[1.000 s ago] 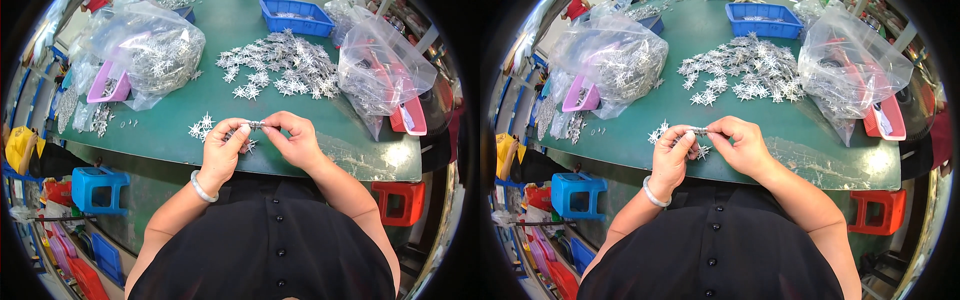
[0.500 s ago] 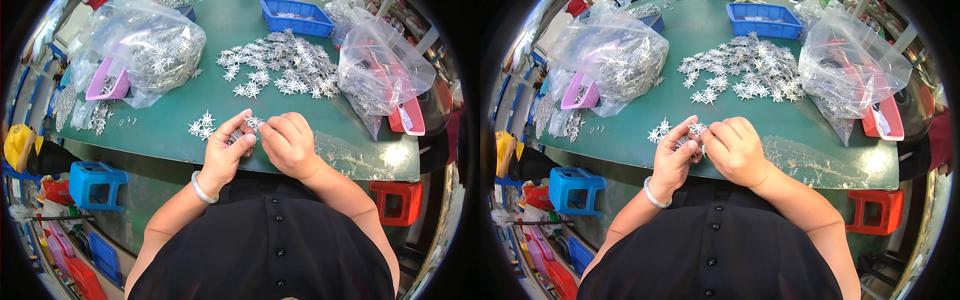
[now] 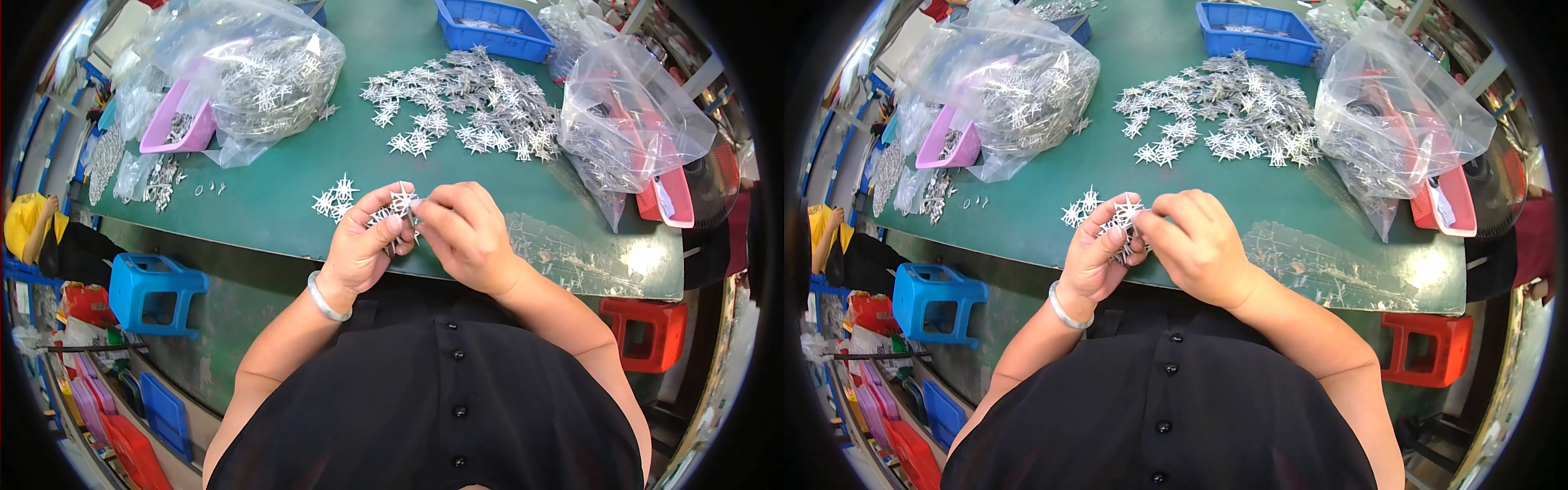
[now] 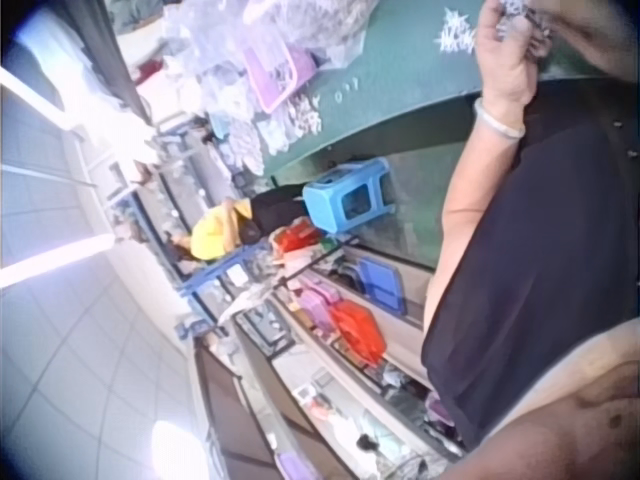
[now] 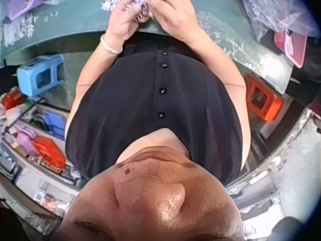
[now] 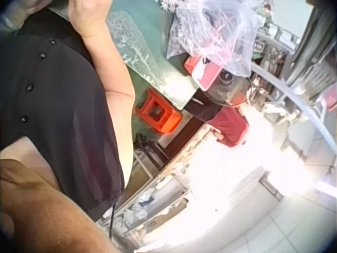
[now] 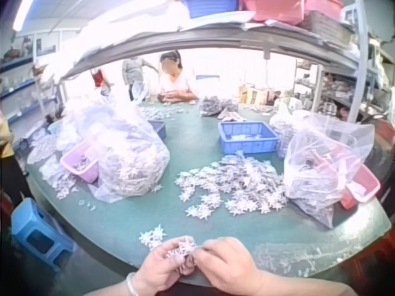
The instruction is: The person picks up small metal pieces from the workbench and connects them together by hand.
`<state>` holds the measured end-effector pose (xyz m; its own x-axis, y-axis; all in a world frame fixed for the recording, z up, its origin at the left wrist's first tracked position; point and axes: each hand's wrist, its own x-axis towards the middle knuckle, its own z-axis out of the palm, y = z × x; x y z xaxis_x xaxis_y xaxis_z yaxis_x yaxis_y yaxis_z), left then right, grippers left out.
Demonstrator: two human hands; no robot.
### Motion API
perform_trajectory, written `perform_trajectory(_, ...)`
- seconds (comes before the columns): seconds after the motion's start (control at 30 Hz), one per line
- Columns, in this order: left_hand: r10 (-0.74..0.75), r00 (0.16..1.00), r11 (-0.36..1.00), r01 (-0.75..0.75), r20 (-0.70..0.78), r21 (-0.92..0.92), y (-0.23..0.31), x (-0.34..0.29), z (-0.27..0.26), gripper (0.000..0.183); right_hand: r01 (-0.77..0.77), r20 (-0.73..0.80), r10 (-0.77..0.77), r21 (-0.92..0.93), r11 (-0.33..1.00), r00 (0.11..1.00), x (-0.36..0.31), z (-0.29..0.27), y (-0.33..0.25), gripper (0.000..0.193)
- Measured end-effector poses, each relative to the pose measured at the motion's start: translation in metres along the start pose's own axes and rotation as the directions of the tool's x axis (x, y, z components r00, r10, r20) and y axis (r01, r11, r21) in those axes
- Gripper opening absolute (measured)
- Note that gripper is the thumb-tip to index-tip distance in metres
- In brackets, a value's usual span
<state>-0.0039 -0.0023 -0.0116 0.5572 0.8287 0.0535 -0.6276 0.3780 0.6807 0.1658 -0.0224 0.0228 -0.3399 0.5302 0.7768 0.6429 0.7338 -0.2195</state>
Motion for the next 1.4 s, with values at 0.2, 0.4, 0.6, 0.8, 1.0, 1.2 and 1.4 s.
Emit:
perform_trajectory(0.2,0.035,0.999,0.995,-0.035,0.002,-0.089,0.011,-0.004,-0.015,0.030,-0.329,0.324,0.316,-0.017,0.944,0.892,-0.012,0.002,0.009,0.029)
perform_trajectory(0.4,0.030,1.000,0.982,-0.029,0.000,-0.186,0.021,-0.008,-0.020,0.039,-0.327,0.479,0.321,-0.074,0.942,0.817,-0.016,0.006,0.010,0.030)
perform_trajectory(0.6,-0.032,0.991,0.999,0.030,-0.129,-0.017,0.021,-0.012,-0.021,0.031,-0.576,0.491,0.467,0.091,0.812,0.736,-0.012,0.006,0.011,0.020)
perform_trajectory(0.8,-0.071,0.960,0.965,0.135,-0.271,0.226,0.017,-0.010,-0.001,0.017,-0.803,0.619,0.584,0.589,0.097,0.525,-0.013,0.003,0.013,0.018)
perform_trajectory(1.0,0.009,0.973,0.870,0.106,-0.230,0.482,0.010,-0.003,0.016,0.011,-0.720,0.595,0.581,0.693,-0.023,0.555,-0.011,0.003,0.006,0.022)
perform_trajectory(1.2,0.103,0.976,0.832,0.020,-0.190,0.555,0.006,0.000,0.018,0.013,-0.691,0.577,0.582,0.722,-0.036,0.573,-0.013,0.000,0.005,0.017)
perform_trajectory(1.4,0.088,0.976,0.833,0.039,-0.201,0.551,0.007,0.000,0.022,0.016,-0.623,0.479,0.611,0.781,0.030,0.630,-0.019,0.003,0.005,0.014)
